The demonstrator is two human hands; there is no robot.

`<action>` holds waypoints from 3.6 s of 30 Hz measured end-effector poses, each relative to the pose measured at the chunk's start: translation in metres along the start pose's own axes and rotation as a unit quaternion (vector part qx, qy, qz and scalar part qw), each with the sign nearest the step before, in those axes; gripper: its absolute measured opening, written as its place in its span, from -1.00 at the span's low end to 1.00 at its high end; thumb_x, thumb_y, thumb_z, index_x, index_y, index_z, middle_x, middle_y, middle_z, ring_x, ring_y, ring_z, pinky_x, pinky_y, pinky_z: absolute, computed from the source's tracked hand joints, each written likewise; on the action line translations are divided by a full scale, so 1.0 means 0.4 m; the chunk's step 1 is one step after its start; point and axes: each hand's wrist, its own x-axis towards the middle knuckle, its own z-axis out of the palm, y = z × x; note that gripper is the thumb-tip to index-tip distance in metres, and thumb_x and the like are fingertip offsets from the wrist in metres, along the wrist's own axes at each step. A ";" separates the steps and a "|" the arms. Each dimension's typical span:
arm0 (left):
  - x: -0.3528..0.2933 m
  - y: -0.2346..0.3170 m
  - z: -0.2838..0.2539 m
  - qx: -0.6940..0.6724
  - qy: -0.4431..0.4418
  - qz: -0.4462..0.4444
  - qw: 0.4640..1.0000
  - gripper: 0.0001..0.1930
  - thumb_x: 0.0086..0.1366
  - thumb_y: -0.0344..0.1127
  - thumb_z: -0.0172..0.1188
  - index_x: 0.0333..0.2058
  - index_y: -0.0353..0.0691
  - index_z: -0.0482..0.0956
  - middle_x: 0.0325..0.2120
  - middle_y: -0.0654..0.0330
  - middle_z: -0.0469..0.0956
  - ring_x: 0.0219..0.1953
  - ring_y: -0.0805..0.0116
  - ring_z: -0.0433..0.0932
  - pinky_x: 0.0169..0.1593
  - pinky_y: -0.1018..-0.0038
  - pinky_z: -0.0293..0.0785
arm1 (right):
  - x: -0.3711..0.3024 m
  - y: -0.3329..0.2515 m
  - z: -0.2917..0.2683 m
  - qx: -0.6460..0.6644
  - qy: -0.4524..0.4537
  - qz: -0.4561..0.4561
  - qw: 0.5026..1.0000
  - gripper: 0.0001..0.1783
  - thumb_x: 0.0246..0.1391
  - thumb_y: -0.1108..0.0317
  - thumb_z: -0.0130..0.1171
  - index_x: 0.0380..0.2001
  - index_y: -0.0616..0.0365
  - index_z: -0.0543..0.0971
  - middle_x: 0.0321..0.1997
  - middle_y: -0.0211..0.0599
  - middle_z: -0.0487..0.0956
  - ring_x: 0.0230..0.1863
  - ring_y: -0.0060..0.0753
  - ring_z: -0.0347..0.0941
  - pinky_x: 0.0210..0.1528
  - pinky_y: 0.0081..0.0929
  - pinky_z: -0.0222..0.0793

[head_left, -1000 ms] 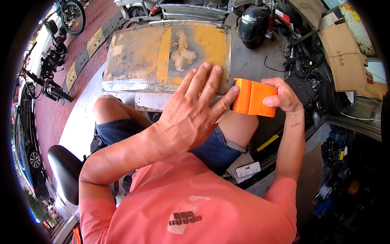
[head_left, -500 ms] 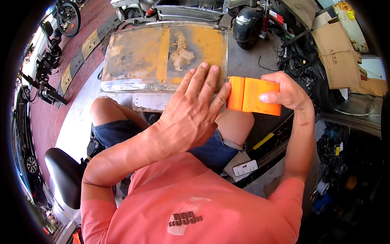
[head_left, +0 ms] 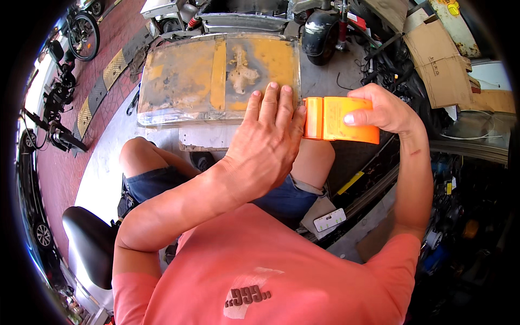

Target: The person applies a clear protective film or tape to the top surface of a rectangular metal part using a tape dispenser and smoothing it by hand.

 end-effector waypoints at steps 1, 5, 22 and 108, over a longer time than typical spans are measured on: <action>0.001 0.001 -0.002 0.008 -0.002 0.002 1.000 -0.21 0.20 -0.22 0.32 0.36 -0.48 0.38 0.38 -0.43 0.28 0.43 -0.43 0.28 0.46 -0.21 0.24 | 0.001 -0.002 0.001 0.000 0.002 -0.001 1.000 -0.52 0.13 0.01 0.42 -0.37 0.30 0.64 -0.47 -0.48 0.55 -0.38 -0.67 0.38 -0.28 -0.53 0.36; 0.008 0.004 -0.012 0.038 -0.017 0.005 0.999 -0.20 0.20 -0.19 0.32 0.36 -0.50 0.38 0.37 -0.42 0.29 0.41 -0.42 0.30 0.43 -0.21 0.27 | 0.007 -0.012 -0.012 -0.048 0.009 0.005 0.999 -0.51 0.13 0.00 0.43 -0.44 0.32 0.66 -0.53 -0.46 0.55 -0.43 -0.66 0.39 -0.35 -0.49 0.33; 0.018 0.023 -0.018 0.046 -0.031 -0.018 0.998 -0.26 0.33 -0.20 0.20 0.39 -0.56 0.34 0.36 -0.44 0.29 0.43 -0.41 0.29 0.31 -0.40 0.34 | -0.002 -0.122 -0.007 -0.076 0.016 0.047 0.996 -0.47 0.15 -0.02 0.39 -0.53 0.31 0.60 -0.60 -0.45 0.47 -0.50 -0.59 0.36 -0.41 -0.43 0.25; -0.373 -0.254 0.101 -0.777 0.159 -0.382 0.474 -0.39 0.53 0.20 0.05 -0.07 -0.35 0.68 -0.24 -0.03 0.76 -0.21 0.14 0.75 -0.07 0.23 0.67 | 0.185 -0.094 0.686 0.584 0.307 -0.081 0.747 -0.26 0.36 -0.32 0.19 0.03 0.27 0.64 -0.14 -0.15 0.72 -0.18 -0.37 0.63 -0.09 -0.43 0.50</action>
